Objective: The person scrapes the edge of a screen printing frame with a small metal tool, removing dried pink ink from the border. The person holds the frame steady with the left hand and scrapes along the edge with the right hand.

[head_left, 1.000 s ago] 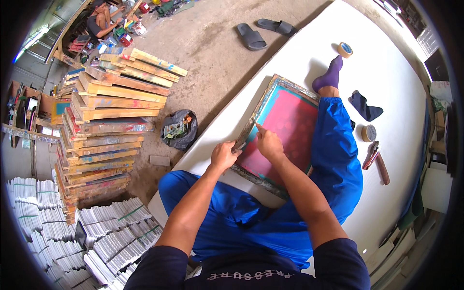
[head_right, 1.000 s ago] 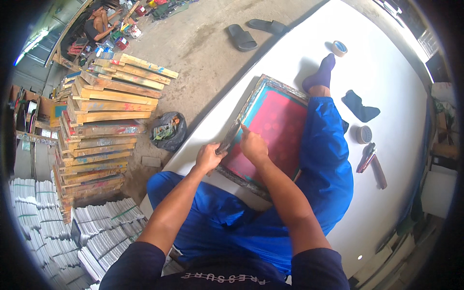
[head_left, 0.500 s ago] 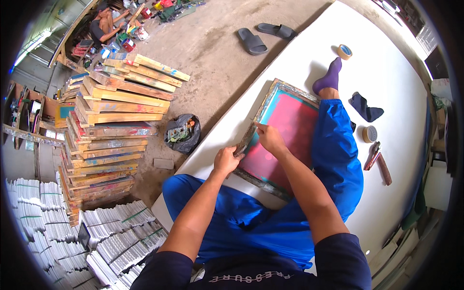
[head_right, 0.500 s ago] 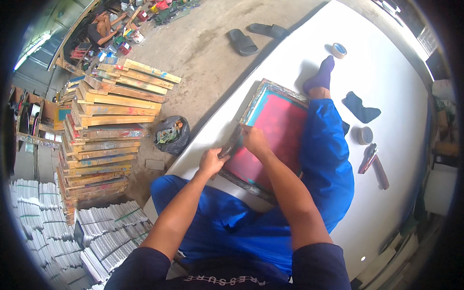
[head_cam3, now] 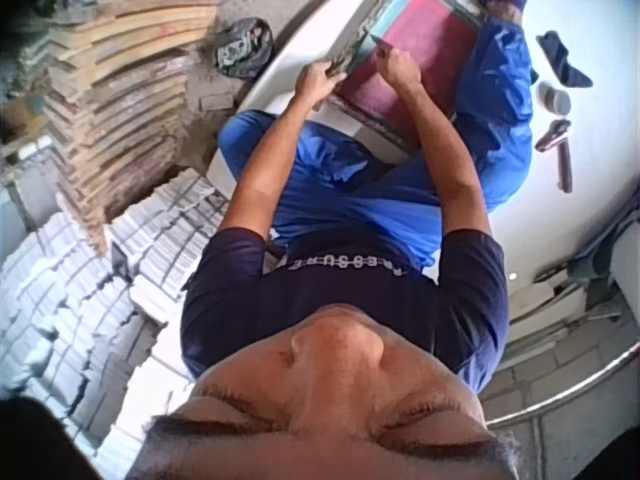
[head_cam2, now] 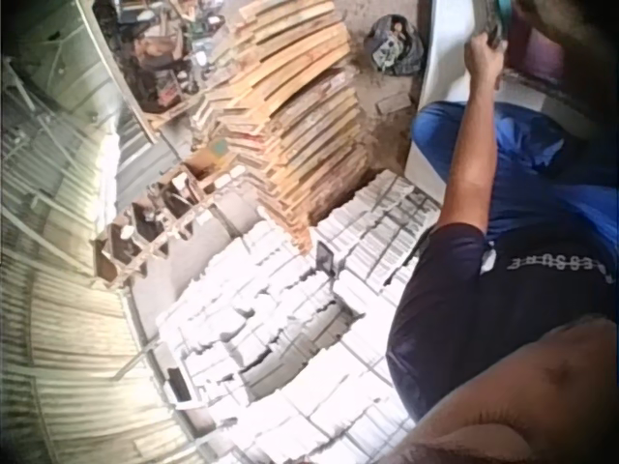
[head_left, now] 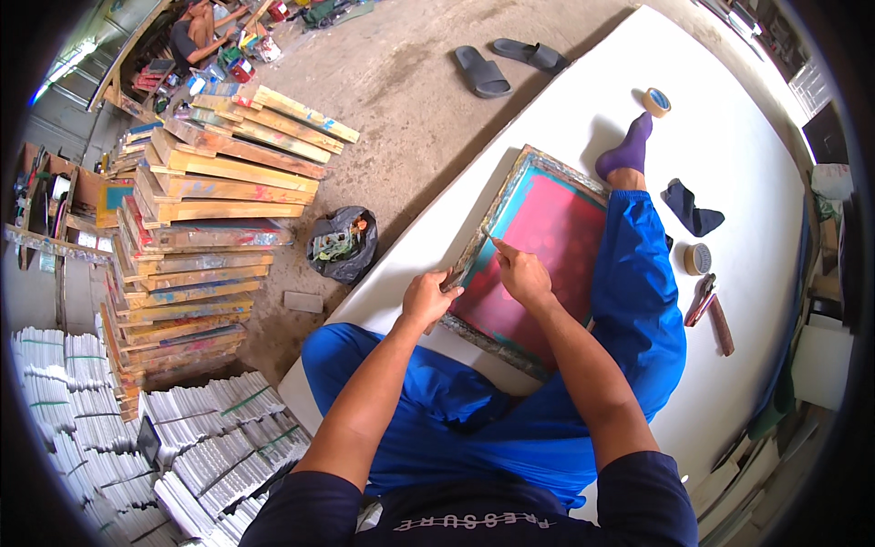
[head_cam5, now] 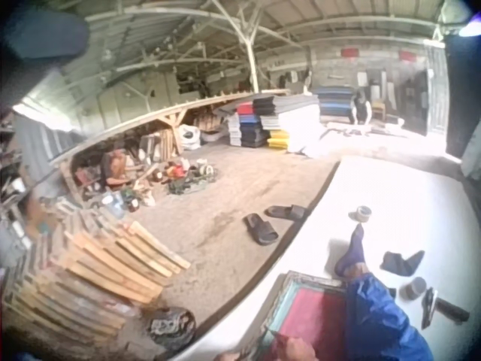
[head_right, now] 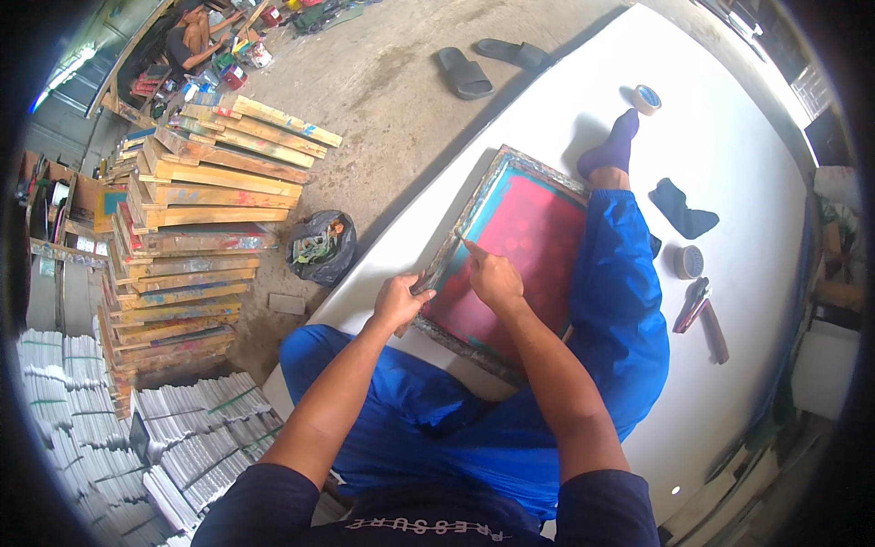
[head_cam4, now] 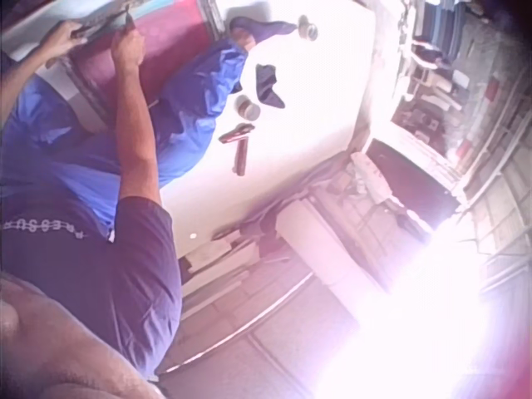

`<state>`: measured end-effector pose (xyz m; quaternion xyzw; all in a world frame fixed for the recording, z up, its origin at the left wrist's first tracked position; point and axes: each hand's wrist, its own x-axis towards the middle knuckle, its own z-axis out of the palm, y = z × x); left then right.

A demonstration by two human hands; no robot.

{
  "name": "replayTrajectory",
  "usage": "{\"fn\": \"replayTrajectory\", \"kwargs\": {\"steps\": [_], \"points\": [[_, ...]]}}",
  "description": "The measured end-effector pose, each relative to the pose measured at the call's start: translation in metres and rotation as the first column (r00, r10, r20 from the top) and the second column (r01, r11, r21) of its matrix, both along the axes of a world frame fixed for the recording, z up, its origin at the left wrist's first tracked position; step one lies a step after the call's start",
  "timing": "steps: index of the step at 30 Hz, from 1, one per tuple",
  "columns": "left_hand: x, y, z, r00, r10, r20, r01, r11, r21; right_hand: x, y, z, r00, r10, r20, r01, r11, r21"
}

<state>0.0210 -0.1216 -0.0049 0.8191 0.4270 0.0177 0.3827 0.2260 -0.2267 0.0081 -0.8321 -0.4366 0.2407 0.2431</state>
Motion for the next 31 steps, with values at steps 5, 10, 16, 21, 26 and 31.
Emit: {"fn": "replayTrajectory", "kwargs": {"steps": [5, 10, 16, 21, 26, 31], "points": [[-0.002, 0.001, -0.004, 1.0, -0.019, 0.006, 0.019, 0.999, 0.026, 0.007, 0.0, -0.005, 0.998, 0.035, 0.045, -0.035, 0.999, -0.016], [-0.004, 0.001, -0.008, 0.999, -0.013, 0.03, 0.012, 0.999, 0.035, 0.005, 0.001, -0.001, 0.999, 0.04, 0.026, -0.04, 0.999, -0.009], [-0.003, 0.001, -0.003, 1.0, -0.012, 0.002, 0.011, 1.0, 0.007, 0.005, 0.002, 0.004, 0.999, 0.02, 0.032, -0.019, 0.999, -0.038], [-0.003, 0.002, -0.003, 1.0, -0.007, 0.028, 0.006, 1.0, 0.018, 0.004, 0.004, 0.003, 0.999, 0.029, 0.023, -0.029, 1.0, -0.01], [-0.004, 0.001, -0.006, 0.999, -0.003, 0.047, 0.0, 0.998, 0.067, 0.0, 0.008, 0.008, 0.999, 0.029, 0.025, -0.028, 0.998, -0.054], [-0.003, 0.001, -0.002, 0.999, 0.012, 0.046, -0.012, 1.0, -0.008, 0.0, 0.007, 0.02, 1.0, 0.007, 0.029, -0.005, 0.997, -0.082]]}}
